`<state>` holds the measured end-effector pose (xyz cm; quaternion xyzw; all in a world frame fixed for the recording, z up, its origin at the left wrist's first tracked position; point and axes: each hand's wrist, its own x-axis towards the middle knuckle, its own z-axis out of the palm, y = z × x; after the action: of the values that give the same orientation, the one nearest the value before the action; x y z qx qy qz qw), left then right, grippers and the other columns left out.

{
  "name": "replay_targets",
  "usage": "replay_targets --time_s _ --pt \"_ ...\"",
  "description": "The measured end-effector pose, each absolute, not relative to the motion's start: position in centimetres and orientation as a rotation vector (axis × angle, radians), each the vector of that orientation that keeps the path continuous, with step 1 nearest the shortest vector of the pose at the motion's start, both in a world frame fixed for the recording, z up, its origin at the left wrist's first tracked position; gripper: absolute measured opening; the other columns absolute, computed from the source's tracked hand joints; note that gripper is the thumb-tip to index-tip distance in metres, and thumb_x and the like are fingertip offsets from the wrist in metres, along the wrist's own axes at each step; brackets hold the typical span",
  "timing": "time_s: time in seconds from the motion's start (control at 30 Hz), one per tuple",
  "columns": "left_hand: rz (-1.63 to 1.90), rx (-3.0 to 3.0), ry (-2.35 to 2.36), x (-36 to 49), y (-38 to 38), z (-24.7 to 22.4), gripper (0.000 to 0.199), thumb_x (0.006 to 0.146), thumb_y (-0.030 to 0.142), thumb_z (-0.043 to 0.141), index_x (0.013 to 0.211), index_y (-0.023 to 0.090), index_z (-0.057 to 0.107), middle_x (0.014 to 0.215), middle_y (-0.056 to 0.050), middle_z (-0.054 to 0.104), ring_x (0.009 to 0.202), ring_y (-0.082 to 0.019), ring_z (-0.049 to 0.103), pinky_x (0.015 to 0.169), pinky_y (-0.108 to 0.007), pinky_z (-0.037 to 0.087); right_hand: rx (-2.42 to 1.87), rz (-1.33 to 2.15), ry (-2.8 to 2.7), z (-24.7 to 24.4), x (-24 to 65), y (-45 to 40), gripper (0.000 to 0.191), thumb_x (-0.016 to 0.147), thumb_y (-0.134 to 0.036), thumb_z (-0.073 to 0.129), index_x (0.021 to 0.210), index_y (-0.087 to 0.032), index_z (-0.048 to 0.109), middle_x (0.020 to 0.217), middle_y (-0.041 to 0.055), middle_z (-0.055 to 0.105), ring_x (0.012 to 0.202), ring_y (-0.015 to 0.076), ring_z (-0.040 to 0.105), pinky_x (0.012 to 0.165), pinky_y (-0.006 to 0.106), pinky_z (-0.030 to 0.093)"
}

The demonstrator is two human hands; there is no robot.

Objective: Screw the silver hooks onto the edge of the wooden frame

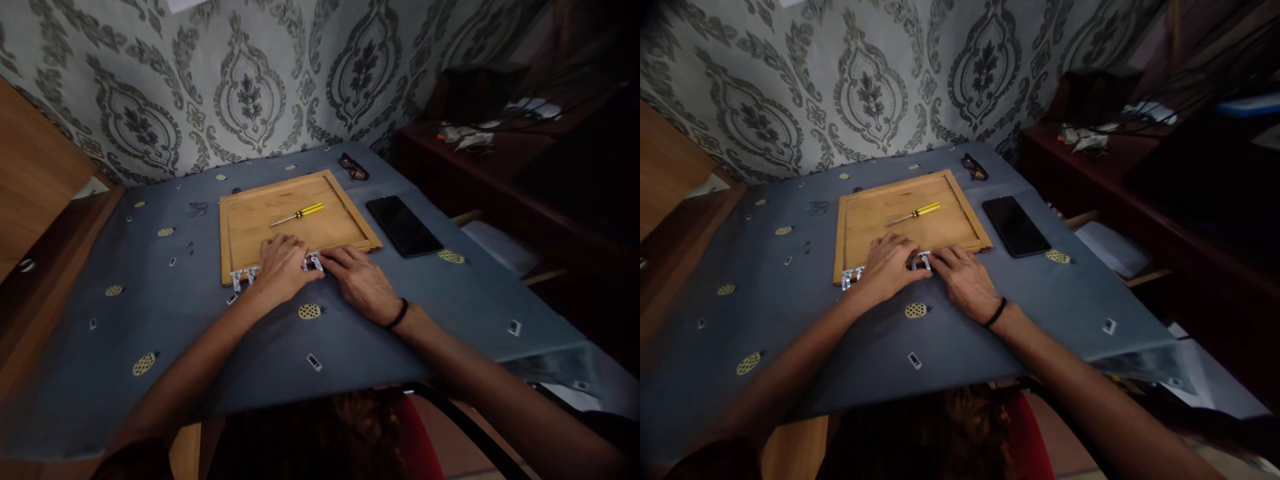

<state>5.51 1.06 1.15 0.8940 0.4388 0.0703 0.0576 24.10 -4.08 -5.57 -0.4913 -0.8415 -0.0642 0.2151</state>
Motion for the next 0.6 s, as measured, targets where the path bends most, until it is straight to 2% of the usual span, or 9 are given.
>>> replay_targets --time_s 0.1,0.2,0.33,0.5,0.6 --pt "0.348 2.681 1.308 4.6 2.6 1.4 0.04 0.085 0.053 0.073 0.102 0.017 0.071 0.109 -0.011 0.072 0.113 -0.032 0.06 0.095 -0.046 0.046 -1.365 -0.194 -2.34 -5.6 24.0 -4.1 0.044 0.093 -0.006 0.048 0.133 -0.016 0.063 0.123 0.0127 0.068 0.112 0.0268 0.056 0.093 0.041 0.052" --pt "0.467 2.593 1.363 3.8 5.3 1.6 0.026 0.093 0.037 0.065 0.112 0.02 0.07 0.115 -0.009 0.072 0.11 -0.028 0.063 0.095 -0.041 0.048 -1.367 -0.216 -2.347 -5.4 24.0 -4.1 0.044 0.092 -0.004 0.048 0.131 -0.017 0.063 0.123 0.0119 0.069 0.111 0.0259 0.056 0.093 0.04 0.051" --pt "0.437 2.626 1.49 4.6 9.0 1.5 0.022 0.095 0.022 0.058 0.112 0.016 0.07 0.116 -0.012 0.071 0.114 -0.028 0.062 0.1 -0.041 0.047 -1.371 -0.233 -2.337 -5.3 23.9 -4.1 0.043 0.091 -0.003 0.05 0.128 -0.019 0.064 0.122 0.0103 0.069 0.11 0.0247 0.057 0.094 0.038 0.051" --pt "0.365 2.677 1.414 8.1 11.4 0.4 0.019 0.093 0.026 0.062 0.105 0.016 0.072 0.115 -0.012 0.071 0.113 -0.026 0.063 0.1 -0.037 0.048 -1.388 -0.22 -2.346 -5.4 23.9 -4.1 0.043 0.092 -0.005 0.05 0.129 -0.019 0.064 0.122 0.0113 0.069 0.11 0.0257 0.057 0.093 0.041 0.052" --pt "0.31 2.659 1.432 9.6 12.2 0.2 0.016 0.089 0.02 0.063 0.101 0.015 0.072 0.112 -0.014 0.071 0.107 -0.027 0.065 0.095 -0.037 0.051 -1.387 -0.196 -2.346 -5.5 23.9 -4.0 0.046 0.091 -0.005 0.049 0.132 -0.02 0.063 0.123 0.012 0.068 0.111 0.0261 0.057 0.094 0.042 0.052"
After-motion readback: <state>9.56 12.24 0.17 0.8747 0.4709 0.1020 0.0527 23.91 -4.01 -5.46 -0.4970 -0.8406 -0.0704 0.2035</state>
